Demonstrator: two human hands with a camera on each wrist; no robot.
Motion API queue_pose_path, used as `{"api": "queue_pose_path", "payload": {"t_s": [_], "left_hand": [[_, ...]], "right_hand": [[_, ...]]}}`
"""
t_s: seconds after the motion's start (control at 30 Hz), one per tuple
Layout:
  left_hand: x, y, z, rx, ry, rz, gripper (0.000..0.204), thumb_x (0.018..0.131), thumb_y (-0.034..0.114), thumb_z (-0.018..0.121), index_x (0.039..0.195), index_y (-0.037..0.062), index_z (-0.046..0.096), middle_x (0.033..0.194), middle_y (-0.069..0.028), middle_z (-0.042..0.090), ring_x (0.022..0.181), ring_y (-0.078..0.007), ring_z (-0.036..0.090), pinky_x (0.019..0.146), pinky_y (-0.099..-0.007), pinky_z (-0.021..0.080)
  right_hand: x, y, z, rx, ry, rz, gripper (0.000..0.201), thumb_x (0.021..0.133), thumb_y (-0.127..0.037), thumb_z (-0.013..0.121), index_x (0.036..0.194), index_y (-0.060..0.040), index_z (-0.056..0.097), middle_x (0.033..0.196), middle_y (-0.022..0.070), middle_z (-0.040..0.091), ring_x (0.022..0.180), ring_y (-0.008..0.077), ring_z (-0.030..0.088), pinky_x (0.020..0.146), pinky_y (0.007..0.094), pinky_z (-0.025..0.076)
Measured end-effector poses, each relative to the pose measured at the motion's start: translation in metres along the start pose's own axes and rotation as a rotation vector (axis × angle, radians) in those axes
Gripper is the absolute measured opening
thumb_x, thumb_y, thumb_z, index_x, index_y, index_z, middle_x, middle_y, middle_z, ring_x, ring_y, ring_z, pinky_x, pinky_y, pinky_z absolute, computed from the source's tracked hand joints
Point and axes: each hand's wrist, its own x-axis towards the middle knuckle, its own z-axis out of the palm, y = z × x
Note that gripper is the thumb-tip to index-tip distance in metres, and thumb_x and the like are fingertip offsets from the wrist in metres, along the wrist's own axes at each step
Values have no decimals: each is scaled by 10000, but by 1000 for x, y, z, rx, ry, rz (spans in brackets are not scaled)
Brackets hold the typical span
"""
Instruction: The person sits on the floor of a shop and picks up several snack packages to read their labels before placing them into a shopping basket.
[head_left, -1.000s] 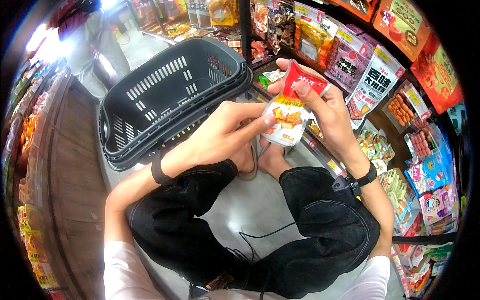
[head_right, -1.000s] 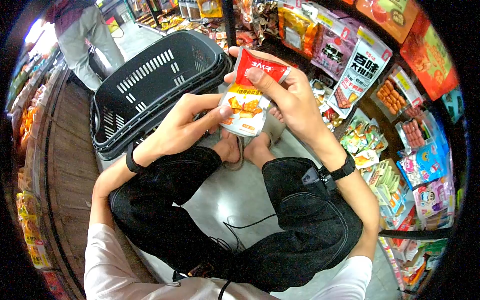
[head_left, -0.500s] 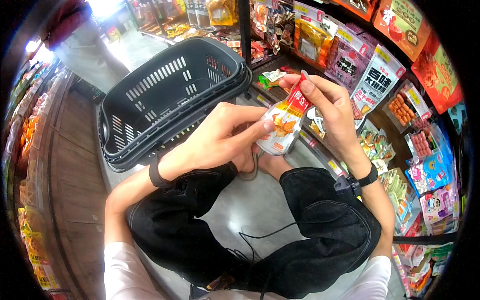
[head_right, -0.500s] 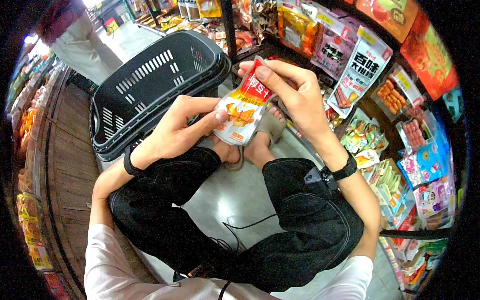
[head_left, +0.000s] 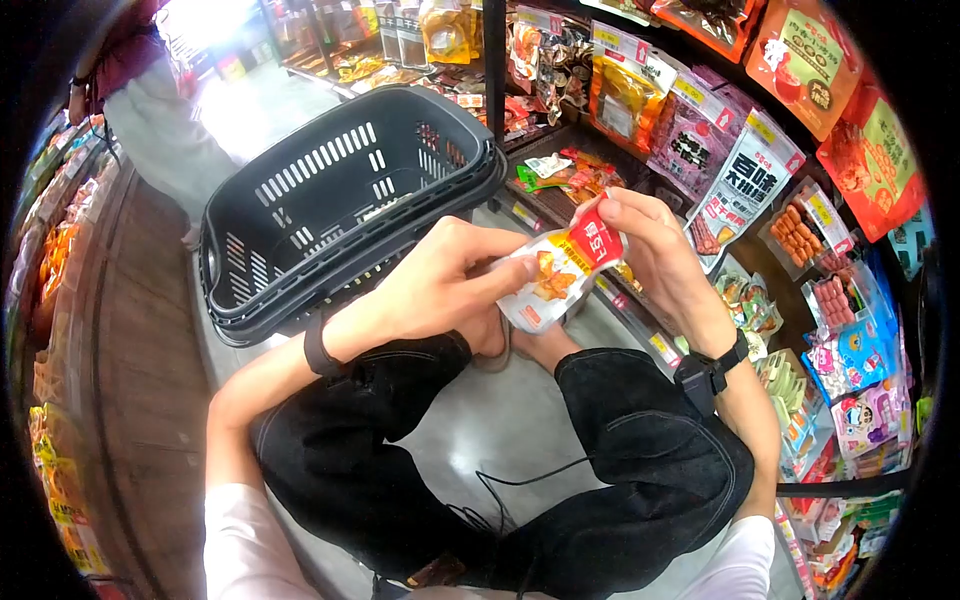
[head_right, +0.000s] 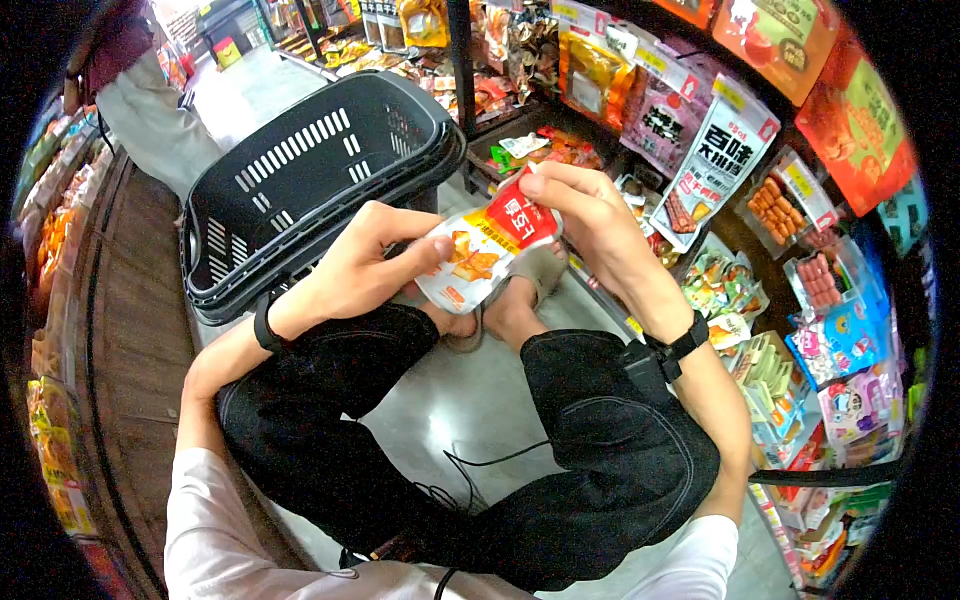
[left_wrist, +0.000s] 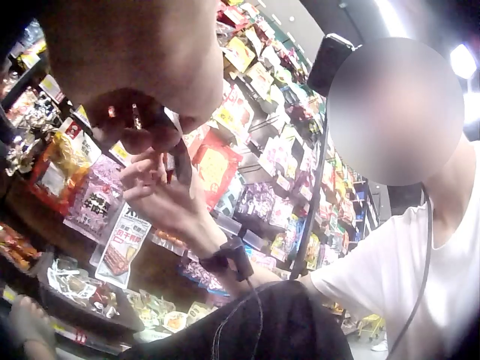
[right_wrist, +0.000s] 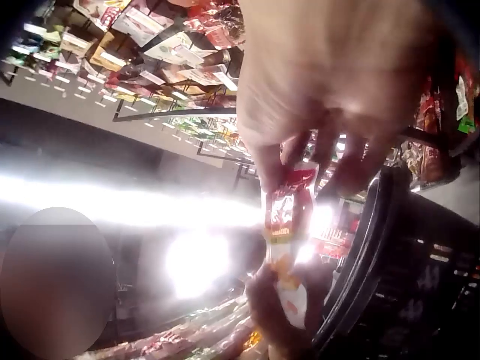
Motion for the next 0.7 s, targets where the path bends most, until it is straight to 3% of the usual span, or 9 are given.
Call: {"api": "queue_pose_path", "payload": {"t_s": [0.03, 0.23, 0.4, 0.5, 0.63, 0.7], "left_hand": [[-1, 1, -1, -25, 30, -12, 375, 1072, 293, 575, 1020, -59, 696, 687, -57, 613, 623, -76, 532, 576, -288, 454], [-1, -3, -11, 16, 27, -15, 383, 1078, 283, 565, 927, -56, 655, 657, -56, 547, 605, -83, 464, 554, -305, 403], [-2, -9, -9, 1, 22, 16, 388, 1077, 278, 567, 904, -64, 630, 651, -81, 516, 615, -96, 441, 573, -328, 397], [-3, -8, -11, 34, -6, -37, 387, 1080, 278, 563, 922, -64, 651, 677, -60, 567, 652, -73, 473, 594, -306, 419], [-3, -14, -7, -111, 127, -96, 381, 1081, 270, 568, 930, -59, 685, 777, 11, 648, 748, -29, 522, 655, -258, 460], [-2, -19, -11, -155, 137, -91, 390, 1080, 284, 568, 890, -40, 673, 746, 39, 593, 708, -15, 482, 612, -242, 416]], "right_hand": [[-1, -2, -6, 23, -31, 58, 226, 969, -213, 703, 1069, -13, 734, 1030, 58, 745, 949, 125, 691, 905, 296, 510], [-1, 2, -9, 79, 8, 73, 207, 968, -204, 706, 1060, -19, 728, 1040, 64, 743, 949, 124, 688, 888, 276, 517], [1, 1, -6, -90, -30, 39, 187, 963, -201, 715, 1054, -38, 713, 992, 34, 724, 878, 92, 654, 812, 240, 500], [0, 1, -7, -131, -3, 85, 169, 958, -208, 724, 1030, -56, 705, 948, 9, 705, 819, 63, 613, 748, 218, 471], [-2, -1, -8, -162, -21, 87, 153, 954, -215, 730, 998, -70, 706, 912, -14, 688, 794, 38, 580, 697, 209, 438], [-2, -3, -8, -141, -70, 81, 148, 946, -214, 736, 985, -74, 710, 905, -20, 684, 802, 41, 582, 696, 213, 431]]}}
